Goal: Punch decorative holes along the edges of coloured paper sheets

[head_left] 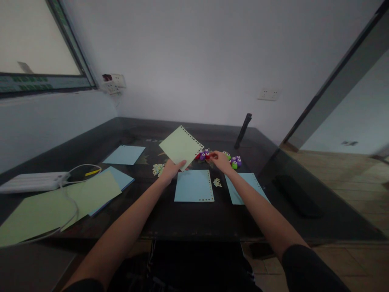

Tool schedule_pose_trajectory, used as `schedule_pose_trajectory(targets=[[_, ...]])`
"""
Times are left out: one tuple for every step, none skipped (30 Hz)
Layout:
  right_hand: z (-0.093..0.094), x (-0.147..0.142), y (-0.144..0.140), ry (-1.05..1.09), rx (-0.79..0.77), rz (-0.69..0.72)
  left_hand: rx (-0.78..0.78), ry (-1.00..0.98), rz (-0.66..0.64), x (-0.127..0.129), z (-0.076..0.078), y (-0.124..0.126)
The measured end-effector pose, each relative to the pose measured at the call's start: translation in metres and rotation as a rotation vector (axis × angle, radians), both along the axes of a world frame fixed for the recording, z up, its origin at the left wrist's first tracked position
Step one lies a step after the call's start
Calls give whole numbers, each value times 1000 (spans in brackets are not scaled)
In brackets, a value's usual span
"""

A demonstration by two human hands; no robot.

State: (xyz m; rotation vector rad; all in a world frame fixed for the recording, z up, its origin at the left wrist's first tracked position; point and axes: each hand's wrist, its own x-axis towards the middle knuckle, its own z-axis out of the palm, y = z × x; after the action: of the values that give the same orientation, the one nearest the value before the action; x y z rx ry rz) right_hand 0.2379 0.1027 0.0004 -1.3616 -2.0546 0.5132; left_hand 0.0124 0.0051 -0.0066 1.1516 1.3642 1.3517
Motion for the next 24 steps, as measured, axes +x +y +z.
schedule_pose_trajectory(targets=[[1, -3, 5, -72, 26, -33, 0, -11, -10, 1, 0, 0], [2, -5, 10, -138, 50, -57, -1, -23, -19, 1, 1, -1], [3, -8, 14, -193, 69, -70, -1, -34, -24, 2, 1, -1], [3, -10, 17, -239, 80, -76, -2, -41, -28, 2, 0, -1], [2, -13, 19, -278, 82, -78, -2, -43, -30, 1, 0, 0], [1, -15, 21, -311, 78, -76, -2, -41, -32, 1, 0, 0], [-1, -17, 22, -342, 73, -70, 1, -35, -34, 1, -1, 0], [-2, -18, 23, -369, 69, -65, 3, -29, -35, 1, -1, 1], [-3, -20, 23, -393, 68, -58, 7, -24, -36, 0, -2, 1], [-5, -21, 22, -412, 71, -52, 11, -22, -37, 0, -2, 1], [-6, -21, 22, -424, 77, -48, 17, -24, -39, 1, -2, 0], [-6, -21, 21, -430, 85, -47, 23, -27, -43, 1, -1, 0], [-6, -21, 20, -431, 92, -47, 26, -30, -49, 1, -1, -1], [-6, -20, 19, -430, 97, -43, 28, -33, -53, 2, 0, -1], [-5, -20, 18, -429, 99, -38, 29, -37, -57, 2, 1, -2], [-5, -19, 18, -430, 97, -32, 29, -43, -59, 3, 1, -3], [-4, -18, 17, -433, 90, -27, 29, -49, -58, 3, 2, -3], [-3, -17, 17, -437, 82, -22, 28, -53, -60, 4, 2, -3], [-2, -16, 17, -441, 73, -20, 29, -57, -64, 4, 1, -3], [-1, -15, 17, -444, 65, -20, 29, -59, -70, 4, 1, -3], [0, -15, 17, -445, 59, -19, 27, -56, -76, 3, 0, -2], [1, -15, 17, -447, 54, -16, 24, -51, -80, 3, 0, -2], [1, -15, 18, -446, 50, -13, 20, -46, -83, 3, -1, -2], [1, -15, 18, -445, 45, -9, 16, -42, -85, 3, -1, -2]])
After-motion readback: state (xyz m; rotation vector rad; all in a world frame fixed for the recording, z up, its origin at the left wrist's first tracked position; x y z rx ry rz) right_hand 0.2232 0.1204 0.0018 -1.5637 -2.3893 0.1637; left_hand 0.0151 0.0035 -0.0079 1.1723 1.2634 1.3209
